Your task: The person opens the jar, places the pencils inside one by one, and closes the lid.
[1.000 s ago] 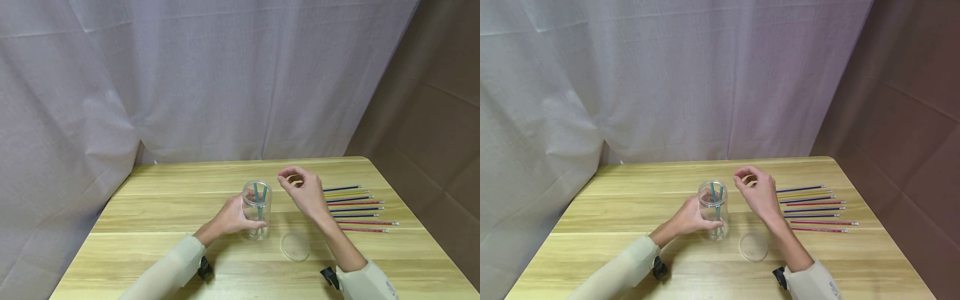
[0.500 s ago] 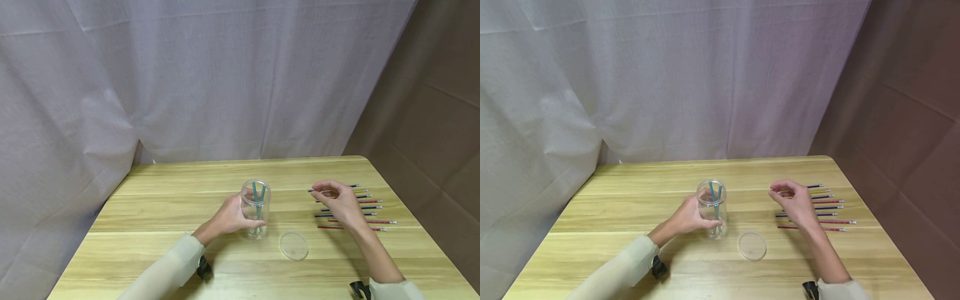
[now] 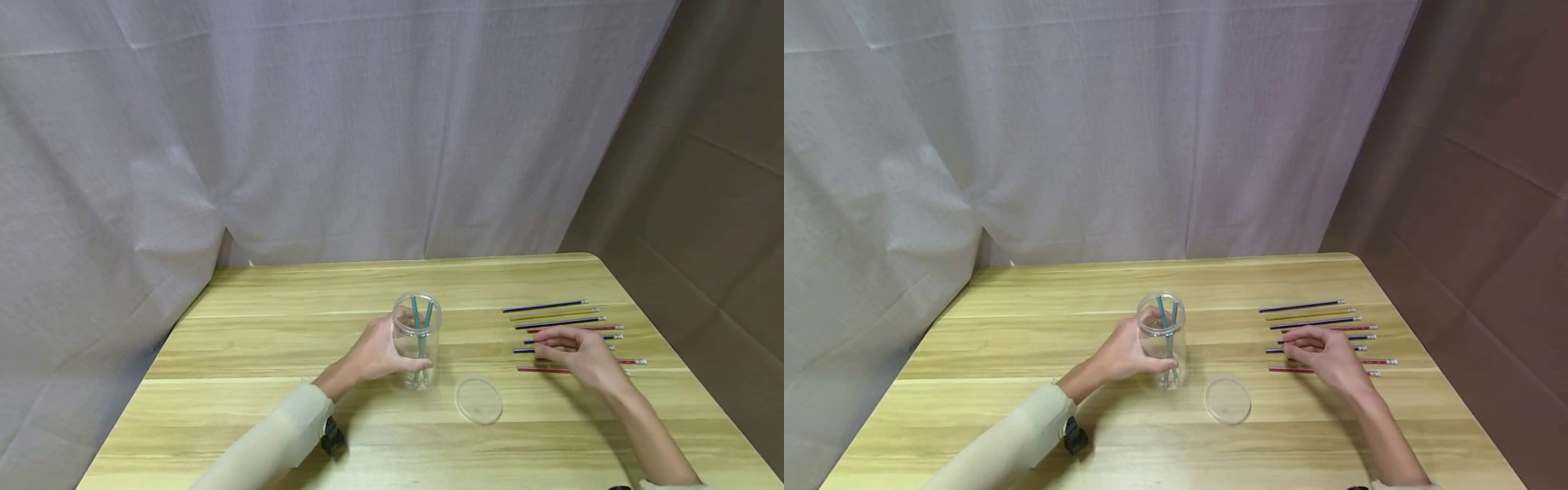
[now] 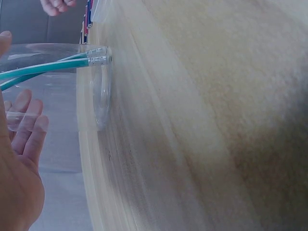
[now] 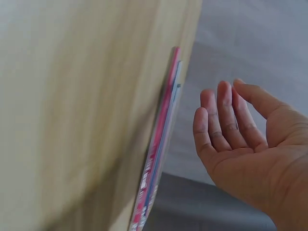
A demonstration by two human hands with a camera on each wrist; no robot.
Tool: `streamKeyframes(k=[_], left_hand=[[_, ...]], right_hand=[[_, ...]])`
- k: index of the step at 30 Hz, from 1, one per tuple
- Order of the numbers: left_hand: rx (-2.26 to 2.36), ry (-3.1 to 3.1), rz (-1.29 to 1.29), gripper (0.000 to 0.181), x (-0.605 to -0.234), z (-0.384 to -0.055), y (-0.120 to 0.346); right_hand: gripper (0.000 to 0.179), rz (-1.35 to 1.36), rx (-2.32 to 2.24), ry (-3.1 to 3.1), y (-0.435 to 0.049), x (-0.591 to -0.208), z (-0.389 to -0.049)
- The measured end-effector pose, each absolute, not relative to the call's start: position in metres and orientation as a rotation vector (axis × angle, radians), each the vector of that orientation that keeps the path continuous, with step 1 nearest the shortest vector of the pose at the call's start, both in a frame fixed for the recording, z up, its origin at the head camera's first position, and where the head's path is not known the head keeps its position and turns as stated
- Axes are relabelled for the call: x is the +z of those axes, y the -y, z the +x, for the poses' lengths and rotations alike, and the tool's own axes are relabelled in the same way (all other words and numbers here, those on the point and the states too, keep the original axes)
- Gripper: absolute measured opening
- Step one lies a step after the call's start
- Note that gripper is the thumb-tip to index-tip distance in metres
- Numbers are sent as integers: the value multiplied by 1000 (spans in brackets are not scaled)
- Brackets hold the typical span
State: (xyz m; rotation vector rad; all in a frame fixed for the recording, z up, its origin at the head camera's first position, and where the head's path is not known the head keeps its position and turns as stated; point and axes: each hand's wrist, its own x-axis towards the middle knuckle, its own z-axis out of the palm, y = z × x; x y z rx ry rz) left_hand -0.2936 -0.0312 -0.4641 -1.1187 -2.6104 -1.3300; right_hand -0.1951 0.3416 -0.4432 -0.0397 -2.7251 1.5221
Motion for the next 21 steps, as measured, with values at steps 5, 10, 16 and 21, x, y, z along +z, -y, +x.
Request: streamKeyframes(k=[5, 10, 16, 21], left_hand=[[-1333, 2613, -1119, 78, -464, -293, 31], [-1352, 2614, -1124, 78, -464, -293, 31], [-1365, 2620, -1117, 79, -463, -293, 31], [-1367, 2613, -1123, 81, -463, -293, 31]], right_hand=[[32, -9, 1512, 2771, -350, -455, -190], [32, 0, 1524, 2772, -353, -462, -188], [31, 11, 1520, 2763, -354, -466, -188], [27, 38, 1427, 2779, -353, -469, -190]])
